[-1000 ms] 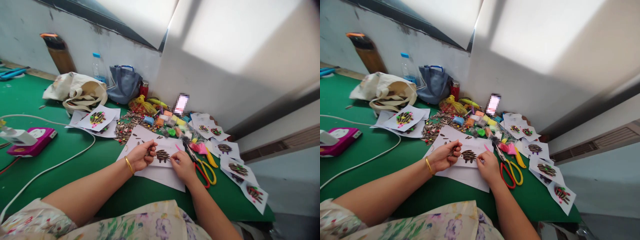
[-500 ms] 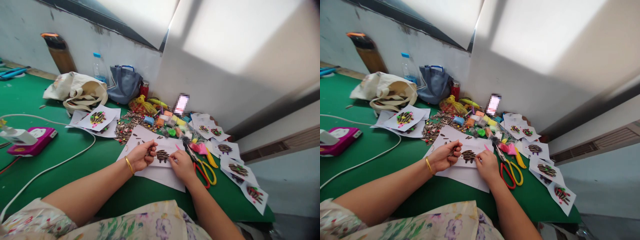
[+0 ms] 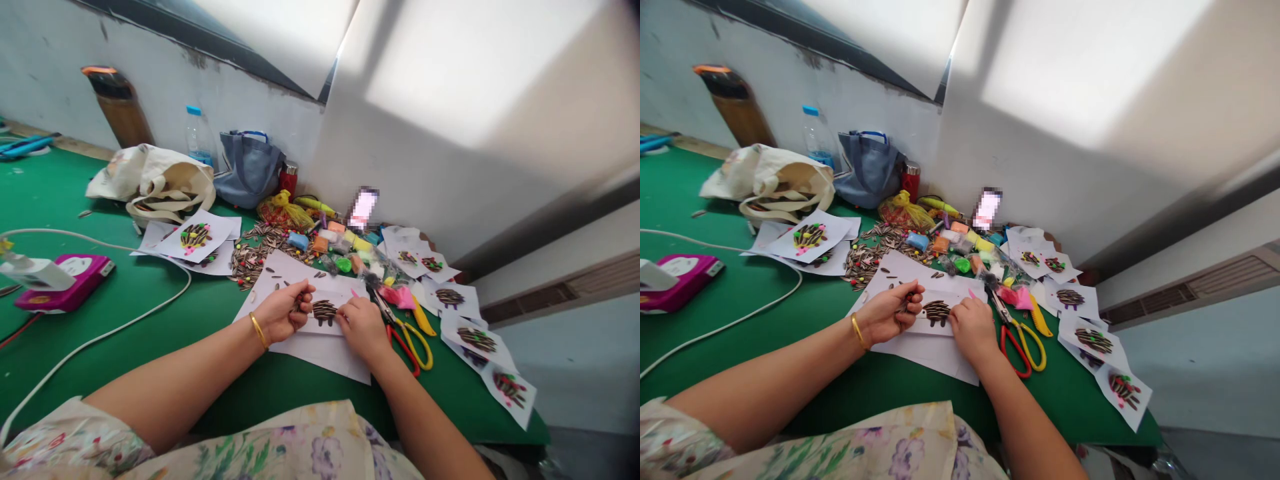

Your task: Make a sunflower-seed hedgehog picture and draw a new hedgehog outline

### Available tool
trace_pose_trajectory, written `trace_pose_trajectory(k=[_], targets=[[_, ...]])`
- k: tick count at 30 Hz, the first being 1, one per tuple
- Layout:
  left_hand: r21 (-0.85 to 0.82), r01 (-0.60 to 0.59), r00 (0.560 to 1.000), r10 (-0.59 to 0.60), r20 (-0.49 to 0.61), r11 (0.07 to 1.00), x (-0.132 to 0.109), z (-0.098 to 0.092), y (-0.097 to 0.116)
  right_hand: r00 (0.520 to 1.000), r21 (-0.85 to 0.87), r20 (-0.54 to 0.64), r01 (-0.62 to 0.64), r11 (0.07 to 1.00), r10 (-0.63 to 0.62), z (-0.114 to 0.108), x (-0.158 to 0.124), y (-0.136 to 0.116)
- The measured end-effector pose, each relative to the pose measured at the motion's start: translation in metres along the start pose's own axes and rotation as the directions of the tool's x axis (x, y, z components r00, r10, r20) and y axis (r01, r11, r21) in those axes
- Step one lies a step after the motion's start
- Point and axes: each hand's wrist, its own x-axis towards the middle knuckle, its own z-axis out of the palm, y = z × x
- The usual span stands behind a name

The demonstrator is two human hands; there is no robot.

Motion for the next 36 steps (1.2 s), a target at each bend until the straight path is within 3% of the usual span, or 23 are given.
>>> trace_pose_trajectory(k=[12, 18, 22, 29, 31, 33, 34, 36], targets=[[0.005, -0.005, 1.0, 0.005, -0.015, 1.0, 0.0, 0.0, 0.0, 1.0, 0.015, -0.026, -0.002, 1.0, 0.002, 0.007, -0.002, 0.007], [-0.021, -0.014, 1.0, 0.014, -0.024, 1.0, 0.0, -0.001, 0.004, 0.994, 0.21, -0.113, 0.014, 0.978, 0.01, 0.0, -0.004, 0.017], [-0.087, -0.016, 1.0, 0.014, -0.024, 0.996, 0.001, -0.002, 0.011, 0.981, 0.342, -0.17, -0.031, 0.939, 0.094, -0.008, -0.001, 0.029], [-0.199, -0.079, 0.996, 0.069, -0.058, 0.977, 0.004, -0.007, 0.036, 0.99, 0.372, -0.082, -0.075, 0.925, 0.113, 0.0, 0.016, 0.045], [-0.218, -0.121, 0.993, 0.115, -0.04, 0.968, 0.003, -0.007, 0.052, 0.993, 0.366, -0.067, -0.068, 0.928, 0.099, 0.004, 0.021, 0.047], [-0.172, -0.243, 0.97, 0.237, -0.054, 0.955, 0.002, -0.007, 0.071, 0.993, 0.373, -0.069, -0.066, 0.925, 0.098, 0.008, 0.024, 0.047], [-0.12, -0.325, 0.945, 0.317, -0.078, 0.938, 0.002, -0.008, 0.081, 0.992, 0.382, -0.076, -0.065, 0.922, 0.102, 0.009, 0.025, 0.047], [0.051, -0.5, 0.849, 0.501, -0.168, 0.864, 0.004, -0.01, 0.099, 0.99, 0.403, -0.09, -0.06, 0.913, 0.105, 0.012, 0.026, 0.046]])
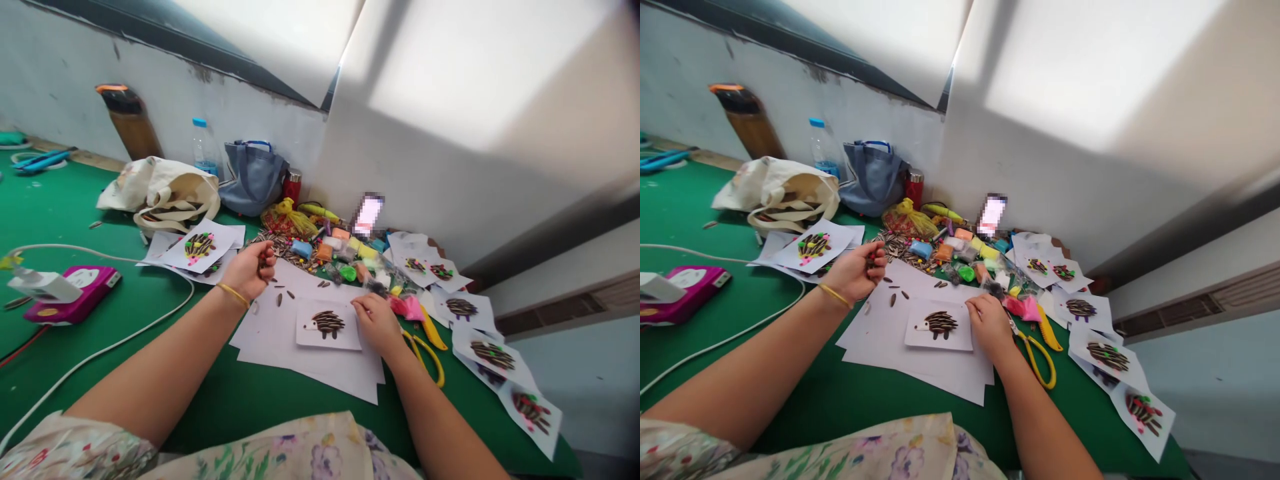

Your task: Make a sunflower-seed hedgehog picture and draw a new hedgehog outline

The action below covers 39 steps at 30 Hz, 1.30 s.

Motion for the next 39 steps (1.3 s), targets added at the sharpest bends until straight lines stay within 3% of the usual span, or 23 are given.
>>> trace_pose_trajectory(k=[3, 5, 7, 12, 15, 17, 21, 26, 27, 30, 32, 34, 36, 39], targets=[[0.378, -0.229, 0.967, 0.254, -0.018, 0.897, 0.02, -0.007, 0.012, 1.0, 0.03, -0.002, 0.009, 1.0, -0.009, 0.005, -0.003, 0.001], [0.658, -0.322, 0.923, 0.379, 0.06, 0.681, 0.032, -0.014, 0.015, 1.0, 0.043, 0.001, 0.011, 0.999, -0.011, 0.008, -0.006, 0.002], [0.817, -0.344, 0.897, 0.418, 0.141, 0.462, 0.041, -0.022, 0.015, 1.0, 0.052, 0.004, 0.011, 0.999, -0.011, 0.01, -0.008, 0.002], [0.92, -0.392, 0.827, 0.449, 0.34, 0.026, 0.046, -0.035, 0.01, 1.0, 0.042, 0.021, -0.007, 0.999, 0.006, 0.012, -0.01, -0.002], [0.87, -0.443, 0.746, 0.45, 0.492, -0.216, 0.043, -0.035, 0.006, 1.0, 0.034, 0.03, -0.002, 0.999, 0.001, 0.013, -0.009, -0.005], [0.841, -0.437, 0.717, 0.442, 0.539, -0.318, 0.041, -0.034, 0.004, 0.999, 0.034, 0.035, 0.004, 0.999, -0.005, 0.013, -0.009, -0.006], [0.817, -0.481, 0.702, 0.419, 0.576, -0.317, 0.039, -0.033, -0.004, 0.999, 0.035, 0.037, 0.015, 0.999, -0.016, 0.014, -0.009, -0.009], [0.733, -0.522, 0.587, 0.44, 0.68, -0.436, 0.032, -0.029, -0.01, 0.999, 0.047, 0.022, 0.023, 0.999, -0.024, 0.014, -0.009, -0.01], [0.74, -0.501, 0.594, 0.444, 0.671, -0.448, 0.03, -0.027, -0.01, 1.0, 0.051, 0.022, 0.022, 0.998, -0.023, 0.014, -0.009, -0.01], [0.788, -0.421, 0.692, 0.402, 0.599, -0.45, 0.024, -0.024, -0.008, 1.0, 0.058, 0.024, 0.017, 0.998, -0.018, 0.014, -0.009, -0.008], [0.805, -0.392, 0.735, 0.374, 0.565, -0.445, 0.023, -0.022, -0.006, 1.0, 0.062, 0.027, 0.012, 0.998, -0.013, 0.013, -0.009, -0.008], [0.798, -0.412, 0.732, 0.362, 0.577, -0.439, 0.023, -0.022, -0.006, 1.0, 0.067, 0.028, 0.003, 0.998, -0.005, 0.013, -0.009, -0.008], [0.745, -0.505, 0.709, 0.283, 0.646, -0.436, 0.023, -0.023, -0.009, 1.0, 0.07, 0.026, -0.002, 0.998, 0.001, 0.013, -0.008, -0.008], [0.594, -0.675, 0.655, 0.013, 0.755, -0.438, 0.021, -0.024, -0.015, 1.0, 0.052, 0.029, 0.009, 0.999, -0.011, 0.012, -0.007, -0.009]])
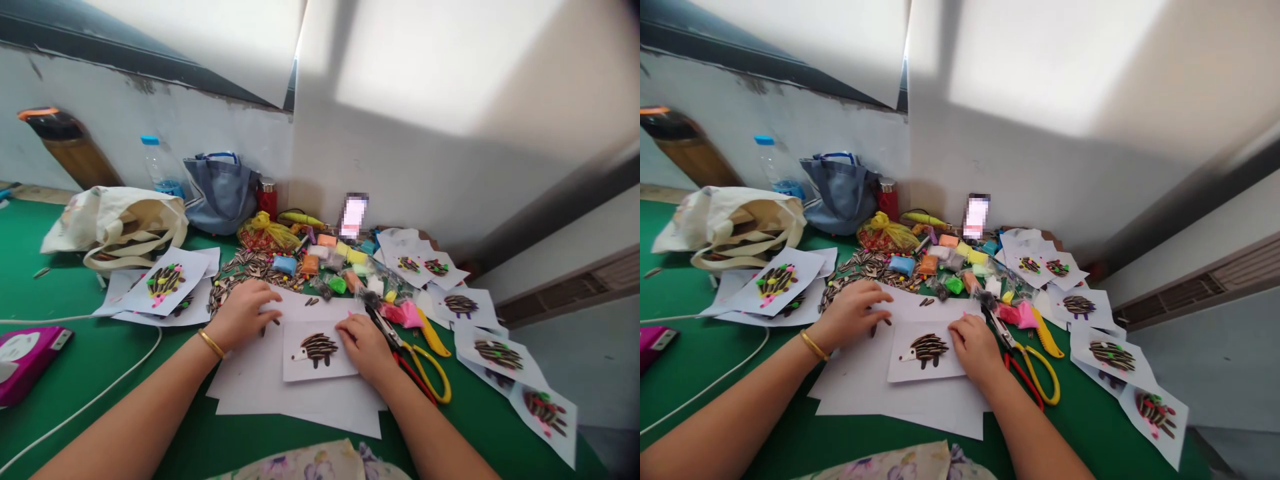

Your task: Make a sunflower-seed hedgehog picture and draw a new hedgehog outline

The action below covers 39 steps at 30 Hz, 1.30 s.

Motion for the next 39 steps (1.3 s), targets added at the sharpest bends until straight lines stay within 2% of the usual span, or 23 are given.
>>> trace_pose_trajectory(k=[3, 6, 11, 13, 16, 20, 22, 24, 26, 30, 34, 36, 39], targets=[[0.034, -0.08, 0.987, 0.074, 0.142, 0.996, -0.003, 0.004, 0.006, 1.0, -0.049, 0.013, 0.013, 0.999, -0.012, 0.001, 0.0, -0.001], [0.089, -0.088, 0.983, 0.072, 0.168, 0.992, -0.005, 0.006, 0.008, 0.999, -0.108, 0.032, 0.018, 0.994, -0.015, 0.002, 0.001, -0.002], [0.239, 0.0, 0.999, -0.008, 0.032, 0.971, -0.004, 0.009, 0.002, 0.999, -0.185, 0.036, 0.025, 0.982, -0.019, 0.005, 0.004, -0.004], [0.238, 0.031, 0.999, -0.024, -0.03, 0.971, -0.004, 0.01, 0.0, 0.999, -0.195, 0.032, 0.024, 0.981, -0.018, 0.006, 0.005, -0.006], [0.123, -0.035, 0.999, 0.038, -0.024, 0.992, -0.002, 0.012, 0.004, 0.999, -0.188, 0.03, 0.027, 0.982, -0.021, 0.007, 0.007, -0.006], [-0.092, -0.148, 0.98, 0.159, 0.123, 0.985, 0.009, 0.02, 0.021, 0.999, -0.172, 0.026, 0.042, 0.984, -0.038, 0.007, 0.006, -0.004], [-0.176, -0.194, 0.954, 0.228, 0.194, 0.965, 0.016, 0.027, 0.03, 0.999, -0.17, 0.023, 0.05, 0.984, -0.047, 0.008, 0.006, -0.003], [-0.224, -0.222, 0.933, 0.274, 0.233, 0.949, 0.023, 0.035, 0.033, 0.998, -0.169, 0.021, 0.054, 0.984, -0.051, 0.009, 0.005, -0.002], [-0.249, -0.213, 0.931, 0.274, 0.241, 0.945, 0.027, 0.041, 0.032, 0.998, -0.166, 0.016, 0.055, 0.985, -0.053, 0.009, 0.005, -0.001], [-0.247, -0.121, 0.975, 0.163, 0.154, 0.961, 0.031, 0.042, 0.014, 0.998, -0.157, 0.009, 0.063, 0.986, -0.062, 0.01, 0.005, 0.0], [-0.095, -0.073, 0.997, 0.073, -0.002, 0.993, 0.033, 0.029, 0.0, 0.998, -0.162, 0.025, 0.061, 0.985, -0.058, 0.01, 0.003, 0.0], [0.007, -0.084, 0.995, 0.084, -0.047, 0.996, 0.032, 0.021, 0.003, 0.997, -0.177, 0.03, 0.069, 0.982, -0.065, 0.005, 0.004, -0.002], [0.097, -0.083, 0.991, 0.092, -0.096, 0.992, 0.026, 0.01, 0.019, 0.998, -0.259, -0.004, 0.062, 0.964, -0.065, -0.009, 0.013, -0.005]])
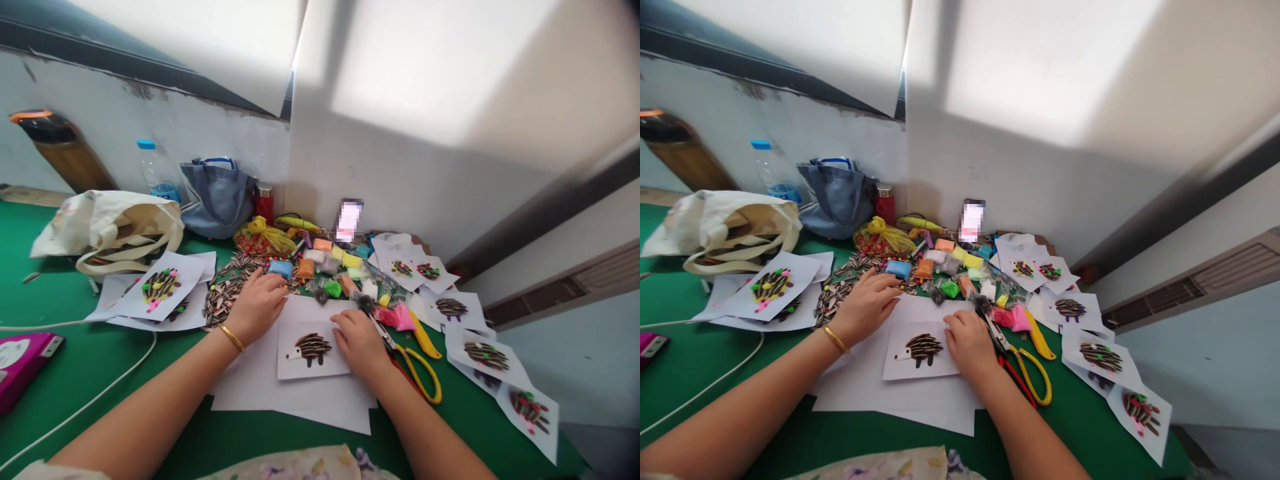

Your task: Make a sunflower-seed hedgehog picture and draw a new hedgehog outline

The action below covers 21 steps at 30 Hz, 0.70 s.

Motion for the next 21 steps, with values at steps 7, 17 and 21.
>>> trace_pose_trajectory(k=[7, 17, 21], targets=[[-0.115, 0.213, 0.96, -0.23, -0.159, 0.97, -0.018, -0.005, 0.041, 0.983, -0.291, -0.019, -0.18, 0.94, 0.182, -0.013, 0.065, 0.01], [-0.32, 0.163, 0.963, -0.222, -0.155, 0.933, -0.031, 0.007, 0.037, 0.978, -0.086, -0.191, -0.107, 0.991, 0.089, -0.021, 0.073, 0.01], [-0.564, 0.179, 0.943, -0.304, -0.135, 0.806, -0.033, 0.009, 0.043, 0.981, 0.213, -0.186, 0.099, 0.972, -0.059, -0.029, 0.05, -0.017]])
